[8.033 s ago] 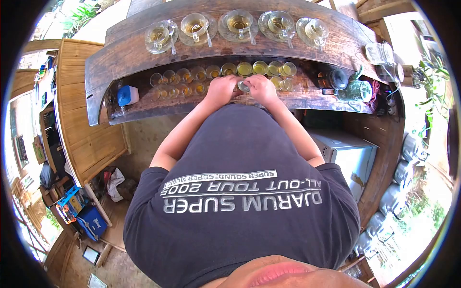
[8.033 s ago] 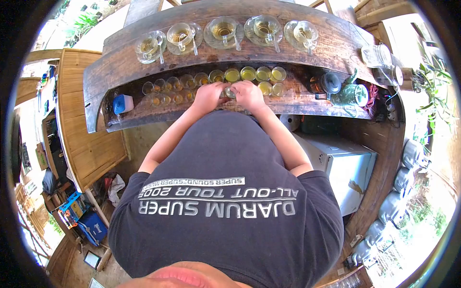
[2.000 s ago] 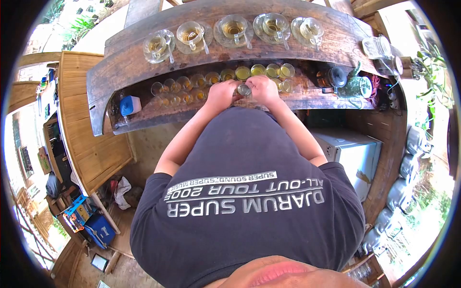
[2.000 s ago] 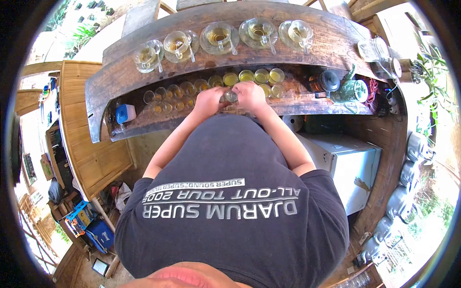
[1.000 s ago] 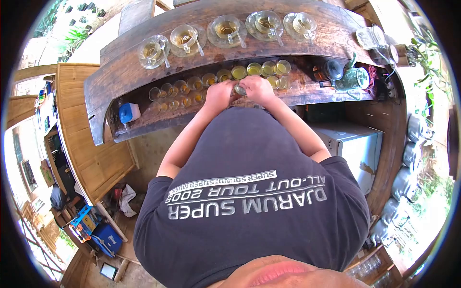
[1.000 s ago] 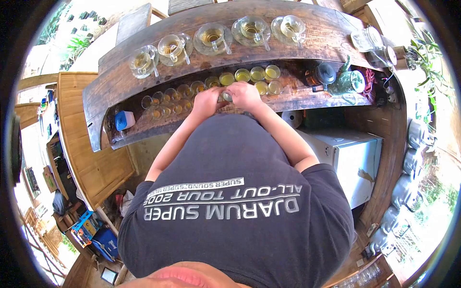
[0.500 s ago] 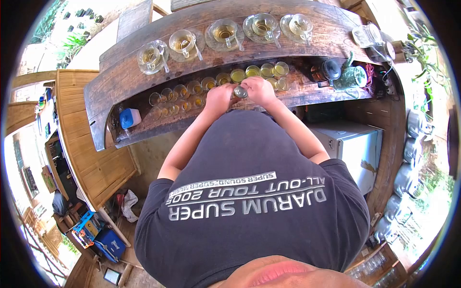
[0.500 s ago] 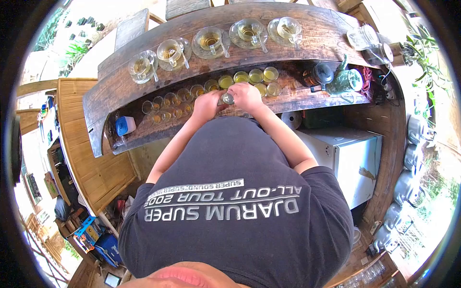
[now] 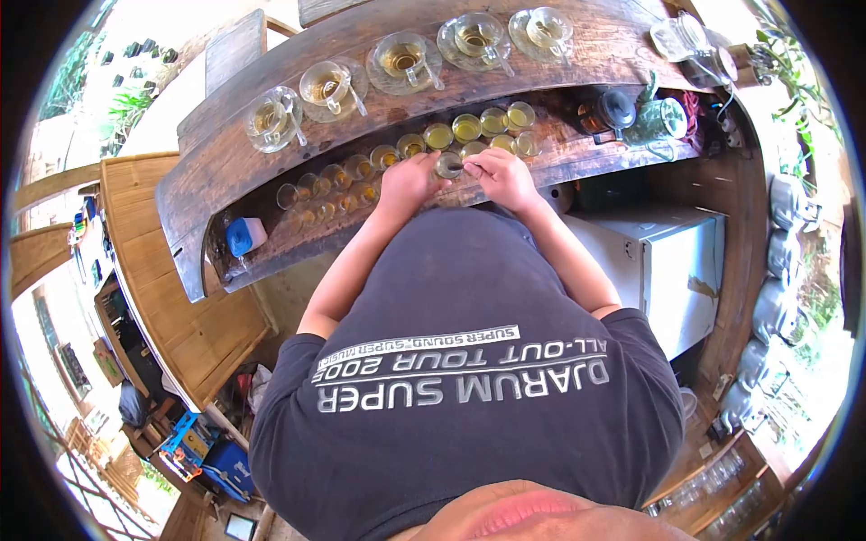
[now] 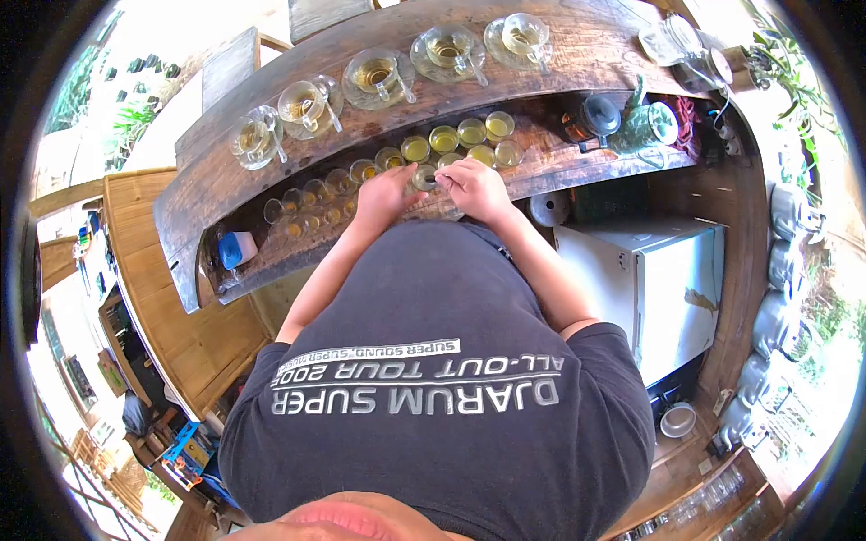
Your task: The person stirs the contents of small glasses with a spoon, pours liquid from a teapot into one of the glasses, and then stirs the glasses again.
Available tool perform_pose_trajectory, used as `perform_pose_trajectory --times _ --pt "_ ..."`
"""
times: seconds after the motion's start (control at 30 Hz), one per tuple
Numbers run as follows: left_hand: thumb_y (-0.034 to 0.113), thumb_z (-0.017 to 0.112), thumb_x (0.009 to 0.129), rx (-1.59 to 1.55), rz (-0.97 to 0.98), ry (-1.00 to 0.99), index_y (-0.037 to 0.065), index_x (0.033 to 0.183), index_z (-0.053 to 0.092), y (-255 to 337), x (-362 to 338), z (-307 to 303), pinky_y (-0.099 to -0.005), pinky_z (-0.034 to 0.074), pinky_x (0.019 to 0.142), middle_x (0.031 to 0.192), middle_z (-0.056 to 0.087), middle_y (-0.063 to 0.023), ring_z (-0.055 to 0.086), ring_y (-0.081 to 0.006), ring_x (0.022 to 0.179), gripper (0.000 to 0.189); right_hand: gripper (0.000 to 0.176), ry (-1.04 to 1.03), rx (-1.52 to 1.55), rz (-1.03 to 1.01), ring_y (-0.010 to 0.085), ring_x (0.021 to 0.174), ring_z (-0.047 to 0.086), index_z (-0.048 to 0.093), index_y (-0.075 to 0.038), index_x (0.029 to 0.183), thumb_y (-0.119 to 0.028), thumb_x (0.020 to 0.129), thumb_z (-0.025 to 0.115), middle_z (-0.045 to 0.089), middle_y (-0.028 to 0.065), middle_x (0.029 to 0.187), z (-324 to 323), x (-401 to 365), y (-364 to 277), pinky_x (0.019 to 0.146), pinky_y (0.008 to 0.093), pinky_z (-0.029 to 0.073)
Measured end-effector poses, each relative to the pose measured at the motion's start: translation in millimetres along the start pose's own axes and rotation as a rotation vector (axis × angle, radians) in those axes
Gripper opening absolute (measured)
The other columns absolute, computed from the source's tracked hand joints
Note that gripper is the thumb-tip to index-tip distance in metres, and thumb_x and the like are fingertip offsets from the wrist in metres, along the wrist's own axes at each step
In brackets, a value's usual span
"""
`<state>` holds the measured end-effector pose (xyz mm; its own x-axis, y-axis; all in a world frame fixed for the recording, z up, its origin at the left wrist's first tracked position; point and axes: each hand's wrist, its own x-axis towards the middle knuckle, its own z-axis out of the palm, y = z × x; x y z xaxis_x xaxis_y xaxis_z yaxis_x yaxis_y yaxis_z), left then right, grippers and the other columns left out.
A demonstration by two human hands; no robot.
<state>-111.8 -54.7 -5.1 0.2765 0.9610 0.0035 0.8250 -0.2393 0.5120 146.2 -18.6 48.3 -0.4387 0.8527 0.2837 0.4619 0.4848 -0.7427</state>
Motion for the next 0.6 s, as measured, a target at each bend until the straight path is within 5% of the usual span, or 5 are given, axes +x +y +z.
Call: perform_pose_trajectory --times 0.07,0.13,0.17,0.4,0.6 --pt "0.056 0.087 0.093 -0.009 0.006 0.007 0.009 0.145 0.077 -0.6 0.8 -2.0 -0.0481 0.065 0.092 0.129 0.082 -0.0144 0.08 -0.0374 0.111 0.071 0.011 -0.006 -0.008 0.03 0.0297 0.09 0.079 0.085 -0.004 0.111 -0.012 0.104 0.082 0.083 0.0121 0.098 0.5 -8.1 5.9 0.08 0.0414 0.062" --pt "0.056 0.087 0.093 -0.016 0.0 0.011 0.009 0.144 0.077 -0.6 -1.7 -6.9 -0.0478 0.065 0.093 0.13 0.082 -0.0145 0.08 -0.0374 0.112 0.071 0.016 0.18 0.364 0.372 0.0182 0.088 0.078 0.085 -0.001 0.12 -0.012 0.11 0.08 0.083 0.0098 0.098 -3.4 -15.6 -0.1 0.08 0.0339 0.061" --pt "0.056 0.087 0.093 -0.034 0.013 0.038 0.009 0.143 0.078 -0.7 -3.2 -10.3 -0.0474 0.065 0.093 0.131 0.082 -0.014 0.08 -0.0374 0.112 0.069 0.019 0.272 0.428 0.364 0.0105 0.09 0.074 0.085 0.001 0.124 -0.012 0.113 0.078 0.082 0.0055 0.098 -4.7 -19.9 6.3 0.081 0.029 0.06" --pt "0.044 0.085 0.099 -0.209 0.016 -0.04 0.008 0.136 0.08 22.0 -7.9 -43.0 -0.0452 0.064 0.086 0.124 0.082 -0.0101 0.079 -0.0326 0.098 0.052 0.016 0.556 0.949 0.726 0.0066 0.076 0.063 0.078 -0.002 0.127 -0.012 0.117 0.072 0.079 0.004 0.093 -40.0 -85.7 49.3 0.071 0.022 0.051" --pt "0.035 0.084 0.104 -0.379 0.089 -0.218 0.008 0.138 0.08 58.7 18.9 -29.0 -0.0372 0.061 0.078 0.12 0.082 -0.0087 0.073 -0.0226 0.08 0.044 0.012 0.752 0.978 0.848 0.0066 0.069 0.059 0.077 -0.005 0.119 -0.016 0.116 0.072 0.079 0.0057 0.092 -50.6 -162.6 86.4 0.062 0.0232 0.044"
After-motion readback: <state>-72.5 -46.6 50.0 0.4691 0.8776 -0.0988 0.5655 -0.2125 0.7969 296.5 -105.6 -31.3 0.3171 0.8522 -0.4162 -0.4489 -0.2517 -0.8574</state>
